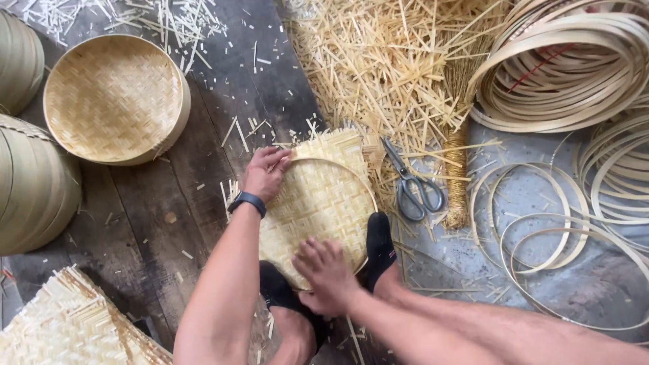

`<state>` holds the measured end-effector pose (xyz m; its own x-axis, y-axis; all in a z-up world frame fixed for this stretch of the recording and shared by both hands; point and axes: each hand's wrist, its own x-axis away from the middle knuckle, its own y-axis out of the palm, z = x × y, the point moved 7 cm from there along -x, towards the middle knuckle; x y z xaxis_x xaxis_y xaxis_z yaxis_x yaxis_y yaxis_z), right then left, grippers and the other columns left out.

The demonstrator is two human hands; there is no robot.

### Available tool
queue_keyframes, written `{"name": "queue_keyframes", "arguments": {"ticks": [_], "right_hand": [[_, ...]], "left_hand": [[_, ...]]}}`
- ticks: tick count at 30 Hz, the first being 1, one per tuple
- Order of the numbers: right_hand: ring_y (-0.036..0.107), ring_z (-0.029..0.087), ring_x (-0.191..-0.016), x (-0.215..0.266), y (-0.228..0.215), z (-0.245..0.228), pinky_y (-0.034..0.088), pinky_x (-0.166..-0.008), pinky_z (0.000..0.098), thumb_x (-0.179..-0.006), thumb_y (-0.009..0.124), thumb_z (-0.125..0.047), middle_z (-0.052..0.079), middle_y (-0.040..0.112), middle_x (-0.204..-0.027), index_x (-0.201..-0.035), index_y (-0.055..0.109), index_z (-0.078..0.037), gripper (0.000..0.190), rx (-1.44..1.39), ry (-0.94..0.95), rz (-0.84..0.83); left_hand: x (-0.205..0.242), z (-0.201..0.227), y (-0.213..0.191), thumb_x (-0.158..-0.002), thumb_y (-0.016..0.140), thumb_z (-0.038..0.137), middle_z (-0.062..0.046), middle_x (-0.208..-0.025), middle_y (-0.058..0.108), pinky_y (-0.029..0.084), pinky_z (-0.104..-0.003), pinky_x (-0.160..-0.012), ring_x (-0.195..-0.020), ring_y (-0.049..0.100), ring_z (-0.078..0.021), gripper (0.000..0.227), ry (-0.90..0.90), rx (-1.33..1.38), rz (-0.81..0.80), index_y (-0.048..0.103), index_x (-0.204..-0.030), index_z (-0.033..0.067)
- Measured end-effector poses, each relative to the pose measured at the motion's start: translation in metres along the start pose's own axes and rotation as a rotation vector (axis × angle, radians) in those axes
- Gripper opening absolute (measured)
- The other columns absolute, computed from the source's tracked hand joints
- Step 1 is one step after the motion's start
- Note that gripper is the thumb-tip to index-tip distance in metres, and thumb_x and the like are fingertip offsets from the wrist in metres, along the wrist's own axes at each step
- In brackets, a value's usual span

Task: Assembling the base of a bamboo basket and trimming the excess edges using a mold and scissors.

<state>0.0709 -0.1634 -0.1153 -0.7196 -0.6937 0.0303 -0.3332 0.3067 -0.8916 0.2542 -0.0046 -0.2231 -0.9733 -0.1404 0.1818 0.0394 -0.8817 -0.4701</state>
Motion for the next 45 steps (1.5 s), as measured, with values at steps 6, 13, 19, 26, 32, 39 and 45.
{"name": "queue_keyframes", "arguments": {"ticks": [6, 13, 19, 26, 32, 39, 45], "right_hand": [[0.054, 0.033, -0.129, -0.096, -0.086, 0.088, 0.038, -0.107, 0.0462, -0.094, 0.063, -0.037, 0.013, 0.067, -0.131, -0.125, 0.068, -0.008, 0.043, 0.291, -0.131, 0.515], [0.072, 0.025, -0.092, -0.152, -0.004, 0.198, 0.056, -0.086, 0.037, -0.102, 0.058, -0.034, 0.008, 0.077, -0.1, -0.109, 0.075, -0.017, 0.024, -0.293, 0.317, -0.066], [0.063, 0.028, -0.078, -0.151, -0.006, 0.214, 0.053, -0.075, 0.0399, -0.104, 0.068, -0.035, 0.018, 0.07, -0.082, -0.085, 0.073, -0.005, 0.036, -0.428, 0.507, -0.114], [0.068, 0.036, -0.092, -0.08, -0.006, 0.234, 0.049, -0.089, 0.0493, -0.108, 0.032, -0.063, 0.025, 0.071, -0.088, -0.094, 0.068, 0.002, 0.075, -0.401, 0.876, -0.024], [0.067, 0.034, -0.079, -0.082, 0.02, 0.266, 0.05, -0.08, 0.0452, -0.101, 0.041, -0.062, 0.022, 0.068, -0.079, -0.075, 0.066, 0.003, 0.074, -0.465, 0.825, 0.014], [0.062, 0.026, -0.069, -0.081, 0.015, 0.259, 0.047, -0.071, 0.0456, -0.101, 0.038, -0.064, 0.016, 0.062, -0.068, -0.063, 0.052, -0.001, 0.075, -0.565, 0.805, 0.005], [0.054, 0.029, -0.073, -0.078, 0.015, 0.259, 0.049, -0.074, 0.0486, -0.111, 0.031, -0.065, 0.018, 0.055, -0.074, -0.072, 0.042, -0.002, 0.075, -0.547, 0.891, -0.079]], "left_hand": [[0.005, 0.005, 0.002, -0.099, 0.056, 0.053, 0.004, -0.154, 0.047, 0.053, -0.04, -0.092, -0.125, 0.057, -0.027, 0.032, 0.113, -0.395, -0.008, 0.076, -0.12, 0.0406], [-0.007, 0.013, 0.012, -0.103, 0.039, 0.065, 0.001, -0.119, 0.074, 0.056, -0.042, -0.083, -0.102, 0.071, -0.0237, 0.049, -0.14, -0.485, -0.169, 0.072, -0.114, 0.0303], [-0.024, -0.002, 0.006, -0.09, 0.056, 0.065, -0.011, -0.099, 0.077, 0.051, -0.045, -0.086, -0.098, 0.071, -0.0311, 0.056, -0.363, -0.219, -0.256, 0.076, -0.096, 0.0129], [-0.023, -0.014, 0.022, -0.087, 0.066, 0.058, -0.011, -0.116, 0.077, 0.047, -0.043, -0.103, -0.111, 0.07, -0.0265, 0.051, -0.475, 0.086, -0.344, 0.081, -0.107, 0.0132], [-0.006, -0.013, 0.006, -0.092, 0.064, 0.054, -0.012, -0.119, 0.075, 0.049, -0.042, -0.103, -0.111, 0.069, -0.0268, 0.046, -0.326, -0.02, -0.129, 0.08, -0.108, 0.0136], [0.054, -0.08, -0.032, -0.103, 0.065, 0.042, -0.007, -0.085, 0.071, 0.049, -0.037, -0.074, -0.08, 0.058, -0.0198, 0.043, -0.228, -0.048, 0.236, 0.081, -0.093, 0.0026], [0.052, -0.13, -0.019, -0.1, 0.068, 0.038, 0.002, -0.073, 0.065, 0.047, -0.028, -0.067, -0.07, 0.052, -0.0093, 0.046, -0.316, 0.385, 0.22, 0.078, -0.091, -0.0059]]}}
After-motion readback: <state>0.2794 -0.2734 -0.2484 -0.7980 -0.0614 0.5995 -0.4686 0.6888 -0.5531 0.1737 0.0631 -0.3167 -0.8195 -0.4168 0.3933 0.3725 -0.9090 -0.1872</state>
